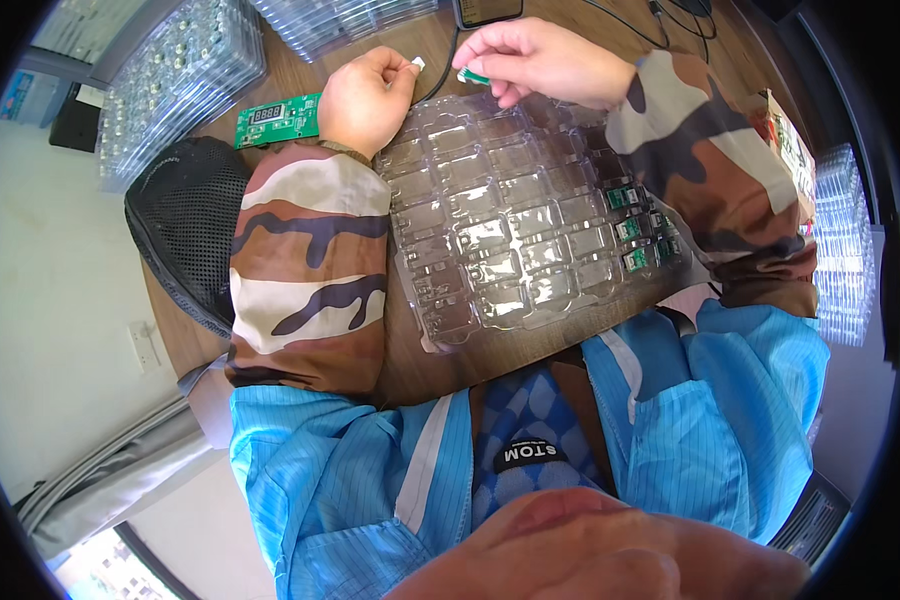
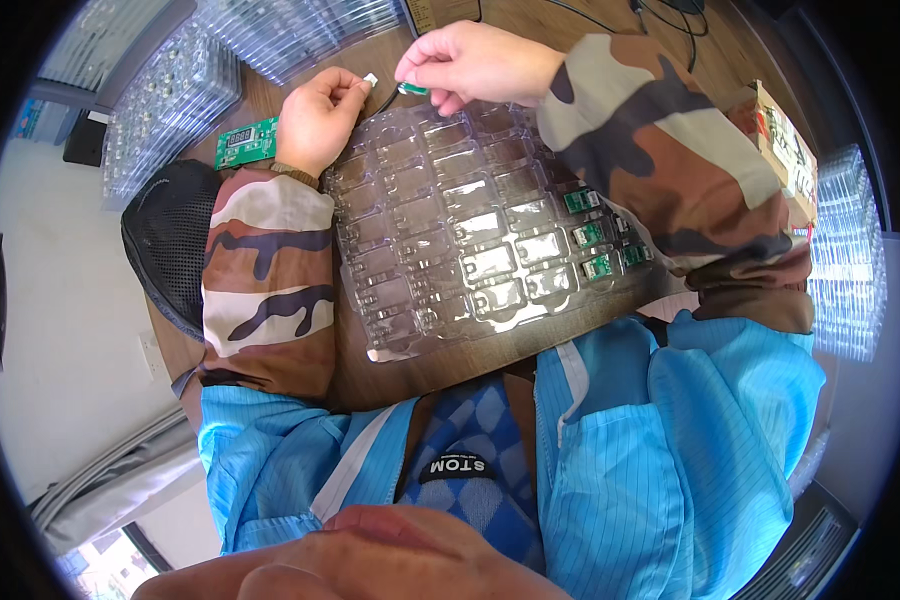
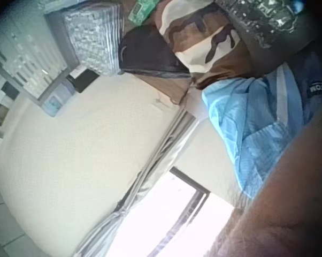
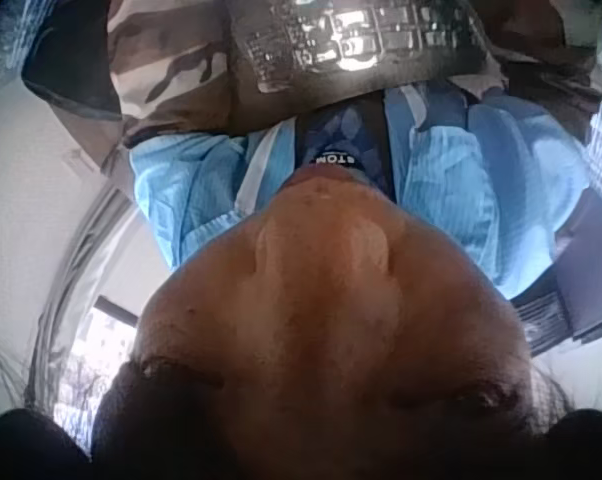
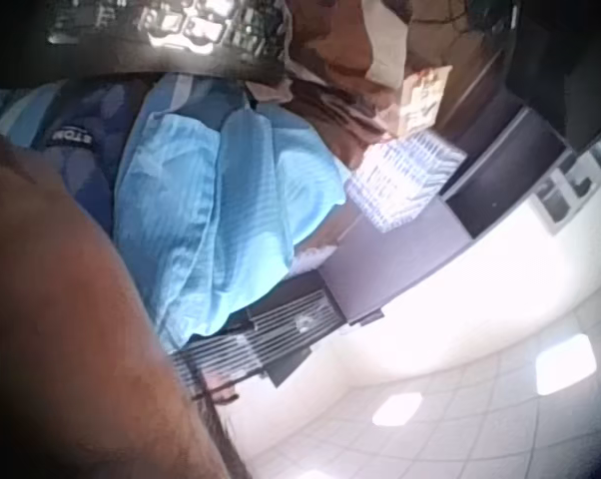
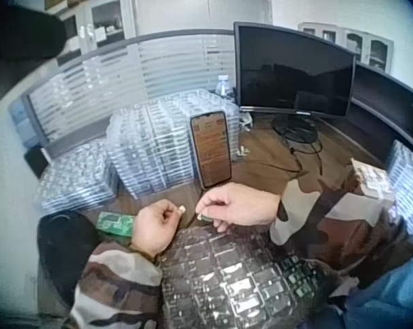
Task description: Sorting small electronic components and placing them into specialized plastic trays at a workstation.
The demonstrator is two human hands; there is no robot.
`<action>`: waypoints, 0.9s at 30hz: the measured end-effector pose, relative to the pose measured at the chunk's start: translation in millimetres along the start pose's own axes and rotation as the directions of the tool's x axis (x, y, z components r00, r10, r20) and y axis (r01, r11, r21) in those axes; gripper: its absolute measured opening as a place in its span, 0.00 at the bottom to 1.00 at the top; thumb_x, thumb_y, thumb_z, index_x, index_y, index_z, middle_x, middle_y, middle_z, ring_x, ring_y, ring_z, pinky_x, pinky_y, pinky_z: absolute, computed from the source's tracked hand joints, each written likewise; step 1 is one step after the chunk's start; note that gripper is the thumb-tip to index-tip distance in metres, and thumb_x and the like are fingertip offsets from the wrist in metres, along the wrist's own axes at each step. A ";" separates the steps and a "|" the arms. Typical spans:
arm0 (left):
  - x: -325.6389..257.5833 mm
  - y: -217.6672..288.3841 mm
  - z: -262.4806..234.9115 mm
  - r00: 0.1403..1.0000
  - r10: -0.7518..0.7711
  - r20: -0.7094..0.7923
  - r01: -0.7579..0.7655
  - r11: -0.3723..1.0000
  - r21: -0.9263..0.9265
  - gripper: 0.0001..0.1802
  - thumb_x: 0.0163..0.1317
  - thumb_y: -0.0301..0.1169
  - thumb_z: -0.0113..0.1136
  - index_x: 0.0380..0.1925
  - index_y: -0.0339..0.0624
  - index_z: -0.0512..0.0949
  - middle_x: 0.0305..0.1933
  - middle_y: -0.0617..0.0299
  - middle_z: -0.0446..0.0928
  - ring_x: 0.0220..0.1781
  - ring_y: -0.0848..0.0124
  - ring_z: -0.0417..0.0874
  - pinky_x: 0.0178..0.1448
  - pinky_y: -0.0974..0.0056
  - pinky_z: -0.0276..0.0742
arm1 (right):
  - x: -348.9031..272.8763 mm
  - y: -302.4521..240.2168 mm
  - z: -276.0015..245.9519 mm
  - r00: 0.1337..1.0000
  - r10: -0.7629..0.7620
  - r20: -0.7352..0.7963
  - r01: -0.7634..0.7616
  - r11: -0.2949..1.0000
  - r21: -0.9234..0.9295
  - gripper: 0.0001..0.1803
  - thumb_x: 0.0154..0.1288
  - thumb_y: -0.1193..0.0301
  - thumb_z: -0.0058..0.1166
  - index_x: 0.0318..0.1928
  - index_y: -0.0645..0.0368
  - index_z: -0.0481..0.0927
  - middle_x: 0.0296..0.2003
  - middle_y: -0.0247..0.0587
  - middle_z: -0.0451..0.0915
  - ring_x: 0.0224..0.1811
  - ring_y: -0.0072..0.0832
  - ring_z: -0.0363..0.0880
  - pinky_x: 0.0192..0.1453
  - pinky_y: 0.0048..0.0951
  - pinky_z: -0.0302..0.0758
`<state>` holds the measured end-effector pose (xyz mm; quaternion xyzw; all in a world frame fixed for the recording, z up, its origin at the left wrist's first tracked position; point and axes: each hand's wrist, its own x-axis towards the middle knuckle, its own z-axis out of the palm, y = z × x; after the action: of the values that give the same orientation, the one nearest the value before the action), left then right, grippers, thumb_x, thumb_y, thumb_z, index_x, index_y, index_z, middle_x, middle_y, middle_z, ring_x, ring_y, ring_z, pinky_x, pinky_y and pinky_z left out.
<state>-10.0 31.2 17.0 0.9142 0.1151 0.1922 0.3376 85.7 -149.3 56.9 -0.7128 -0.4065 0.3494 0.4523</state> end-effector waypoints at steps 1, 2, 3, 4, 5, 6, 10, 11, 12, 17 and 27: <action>1.5 0.0 3.3 1.000 0.000 0.011 0.000 1.000 -0.001 0.10 0.51 0.39 0.57 0.24 0.44 0.77 0.21 0.59 0.77 0.24 0.62 0.78 0.29 0.61 0.71 | 5.8 6.0 -0.7 1.000 -0.013 -0.021 0.013 0.999 0.040 0.14 0.64 0.66 0.46 0.45 0.61 0.72 0.29 0.32 0.75 0.26 0.16 0.73 0.33 0.17 0.73; 1.4 1.7 4.4 1.000 -0.002 0.020 0.002 1.000 0.000 0.10 0.50 0.39 0.57 0.24 0.44 0.77 0.21 0.59 0.77 0.24 0.62 0.78 0.29 0.61 0.71 | 14.0 15.5 -1.8 1.000 -0.008 -0.021 0.009 0.999 0.040 0.14 0.64 0.66 0.46 0.45 0.61 0.72 0.29 0.32 0.75 0.26 0.16 0.73 0.33 0.17 0.73; 1.7 4.1 6.5 1.000 -0.002 0.026 0.002 1.000 -0.004 0.10 0.50 0.39 0.57 0.24 0.44 0.77 0.21 0.59 0.77 0.24 0.62 0.78 0.29 0.61 0.71 | 22.4 27.1 -3.7 0.998 -0.063 -0.022 0.063 0.998 0.029 0.15 0.61 0.66 0.48 0.44 0.62 0.74 0.31 0.34 0.76 0.29 0.19 0.74 0.34 0.20 0.74; 2.8 5.2 8.4 1.000 0.001 0.030 -0.001 1.000 0.000 0.11 0.50 0.39 0.57 0.24 0.44 0.77 0.21 0.59 0.77 0.25 0.62 0.78 0.30 0.60 0.71 | 27.3 33.2 -4.8 0.993 -0.119 -0.021 0.119 0.993 0.015 0.15 0.59 0.65 0.50 0.43 0.63 0.75 0.34 0.36 0.78 0.32 0.22 0.76 0.35 0.22 0.75; -1.8 2.8 0.7 1.000 -0.020 0.013 0.020 1.000 0.018 0.11 0.50 0.39 0.57 0.24 0.44 0.77 0.22 0.59 0.77 0.26 0.61 0.78 0.30 0.60 0.72 | 18.7 0.7 -3.7 0.985 -0.172 -0.032 0.167 0.979 -0.118 0.10 0.52 0.74 0.51 0.33 0.68 0.76 0.27 0.47 0.78 0.27 0.31 0.77 0.33 0.28 0.72; -6.2 0.8 -6.8 0.999 -0.042 -0.006 0.042 0.999 0.027 0.11 0.50 0.39 0.57 0.24 0.44 0.77 0.22 0.59 0.77 0.26 0.61 0.78 0.30 0.60 0.72 | 21.0 -9.4 -1.5 0.983 -0.182 -0.003 0.181 0.977 -0.115 0.10 0.52 0.74 0.51 0.33 0.68 0.76 0.27 0.47 0.78 0.27 0.31 0.77 0.33 0.28 0.72; -2.7 -1.7 -0.3 1.000 0.003 -0.002 -0.002 0.999 0.034 0.11 0.51 0.39 0.57 0.25 0.43 0.77 0.21 0.60 0.77 0.23 0.67 0.76 0.29 0.64 0.70 | 23.0 -8.3 -3.4 0.966 -0.257 -0.025 0.222 0.874 -0.432 0.09 0.54 0.76 0.47 0.34 0.69 0.75 0.27 0.48 0.78 0.26 0.30 0.77 0.32 0.28 0.73; -1.0 -1.7 2.7 0.999 0.034 -0.003 -0.034 0.998 0.045 0.11 0.53 0.38 0.57 0.26 0.41 0.77 0.19 0.62 0.76 0.19 0.74 0.74 0.26 0.69 0.68 | 24.1 -5.1 -3.0 0.977 -0.193 -0.089 0.135 0.886 -0.444 0.09 0.55 0.76 0.46 0.35 0.69 0.75 0.27 0.48 0.78 0.26 0.31 0.78 0.32 0.28 0.74; 0.3 -1.4 5.6 0.999 0.034 -0.001 -0.034 0.999 0.040 0.11 0.53 0.38 0.57 0.26 0.41 0.77 0.19 0.62 0.76 0.19 0.74 0.74 0.26 0.69 0.68 | 23.7 -1.6 -2.5 0.978 -0.189 -0.090 0.130 0.886 -0.446 0.09 0.55 0.76 0.46 0.35 0.69 0.75 0.27 0.48 0.78 0.26 0.31 0.78 0.32 0.28 0.74; -1.1 -3.4 5.4 0.998 0.057 -0.029 -0.056 0.997 0.050 0.12 0.52 0.39 0.57 0.26 0.41 0.77 0.17 0.61 0.75 0.18 0.72 0.74 0.26 0.68 0.68 | 32.3 -3.5 -1.3 0.940 -0.313 -0.138 0.195 0.821 -0.536 0.09 0.52 0.74 0.48 0.30 0.66 0.78 0.23 0.48 0.78 0.26 0.35 0.79 0.32 0.30 0.74; -3.3 2.2 2.2 1.000 0.025 -0.015 -0.025 1.000 -0.006 0.13 0.53 0.40 0.57 0.27 0.41 0.78 0.17 0.61 0.74 0.19 0.71 0.74 0.26 0.67 0.68 | 41.1 -11.2 3.8 0.949 -0.237 -0.207 0.056 0.775 -0.630 0.10 0.46 0.67 0.53 0.24 0.63 0.80 0.20 0.50 0.76 0.24 0.40 0.78 0.31 0.33 0.73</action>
<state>-11.9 27.2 16.0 0.9131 0.1057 0.2037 0.3371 96.9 -108.1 60.6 -0.8282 -0.4861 0.0585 0.2728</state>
